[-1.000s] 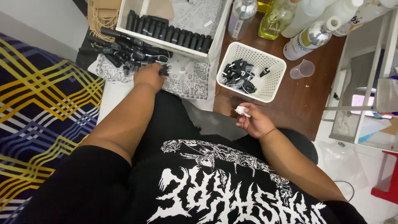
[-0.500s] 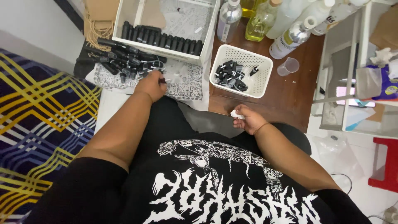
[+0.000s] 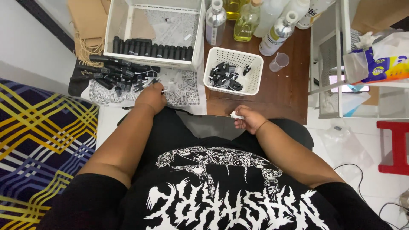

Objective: Assembling perfume sprayer heads by attaching plastic tubes to the caps.

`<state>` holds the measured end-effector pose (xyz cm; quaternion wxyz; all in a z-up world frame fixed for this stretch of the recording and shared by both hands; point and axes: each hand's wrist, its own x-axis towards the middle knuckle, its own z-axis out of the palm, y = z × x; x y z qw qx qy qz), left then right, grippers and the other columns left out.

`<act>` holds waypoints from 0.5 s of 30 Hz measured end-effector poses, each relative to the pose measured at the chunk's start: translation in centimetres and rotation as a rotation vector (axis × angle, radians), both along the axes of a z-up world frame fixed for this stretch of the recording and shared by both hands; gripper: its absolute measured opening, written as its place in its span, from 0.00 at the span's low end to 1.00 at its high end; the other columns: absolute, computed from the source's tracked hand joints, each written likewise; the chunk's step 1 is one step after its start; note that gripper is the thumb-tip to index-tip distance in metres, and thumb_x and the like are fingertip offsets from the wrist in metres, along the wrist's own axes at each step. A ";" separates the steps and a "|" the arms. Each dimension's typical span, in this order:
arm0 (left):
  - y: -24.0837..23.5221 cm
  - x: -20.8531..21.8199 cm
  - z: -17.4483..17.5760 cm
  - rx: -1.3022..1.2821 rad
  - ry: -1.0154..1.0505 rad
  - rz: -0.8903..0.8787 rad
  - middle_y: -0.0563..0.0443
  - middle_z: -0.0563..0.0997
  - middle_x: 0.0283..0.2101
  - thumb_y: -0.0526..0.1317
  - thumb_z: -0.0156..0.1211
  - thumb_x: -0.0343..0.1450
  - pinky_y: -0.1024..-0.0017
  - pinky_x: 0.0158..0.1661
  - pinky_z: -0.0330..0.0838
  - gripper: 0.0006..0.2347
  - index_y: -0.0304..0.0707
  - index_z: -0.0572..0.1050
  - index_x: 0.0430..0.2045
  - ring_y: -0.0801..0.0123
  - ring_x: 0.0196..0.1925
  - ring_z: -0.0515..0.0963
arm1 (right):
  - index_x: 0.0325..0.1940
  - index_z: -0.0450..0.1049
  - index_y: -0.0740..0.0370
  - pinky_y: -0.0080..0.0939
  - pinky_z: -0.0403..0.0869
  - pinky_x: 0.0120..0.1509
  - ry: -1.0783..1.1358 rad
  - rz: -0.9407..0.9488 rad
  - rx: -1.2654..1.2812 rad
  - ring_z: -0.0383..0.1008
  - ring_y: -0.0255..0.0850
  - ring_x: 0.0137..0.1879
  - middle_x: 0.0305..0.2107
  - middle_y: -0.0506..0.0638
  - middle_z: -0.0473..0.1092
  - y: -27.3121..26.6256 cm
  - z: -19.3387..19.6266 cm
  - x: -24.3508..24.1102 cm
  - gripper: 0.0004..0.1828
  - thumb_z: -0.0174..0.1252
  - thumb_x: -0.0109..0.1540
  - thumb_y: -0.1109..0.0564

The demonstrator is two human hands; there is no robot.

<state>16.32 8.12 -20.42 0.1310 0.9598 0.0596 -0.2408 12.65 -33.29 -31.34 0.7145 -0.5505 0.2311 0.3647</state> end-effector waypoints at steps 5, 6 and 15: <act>1.0 1.4 -2.9 -0.035 0.002 0.019 0.36 0.75 0.56 0.45 0.45 0.75 0.49 0.60 0.72 0.18 0.39 0.70 0.58 0.42 0.60 0.77 | 0.39 0.71 0.50 0.43 0.83 0.30 0.007 -0.016 0.015 0.78 0.39 0.23 0.22 0.49 0.70 0.1 -0.4 0.1 0.09 0.59 0.55 0.57; 1.3 1.7 -4.0 -0.017 0.014 0.009 0.36 0.76 0.55 0.46 0.44 0.76 0.49 0.59 0.72 0.17 0.41 0.72 0.55 0.42 0.59 0.78 | 0.39 0.71 0.51 0.44 0.83 0.30 0.017 -0.025 0.010 0.78 0.40 0.23 0.22 0.50 0.70 0.2 -0.4 0.1 0.09 0.59 0.55 0.57; -0.2 1.8 -0.4 0.068 0.125 -0.017 0.34 0.79 0.52 0.50 0.35 0.78 0.46 0.57 0.73 0.17 0.40 0.68 0.52 0.40 0.57 0.80 | 0.39 0.70 0.49 0.42 0.83 0.30 0.038 -0.022 0.021 0.77 0.39 0.24 0.24 0.49 0.70 0.3 -1.2 0.4 0.09 0.59 0.54 0.57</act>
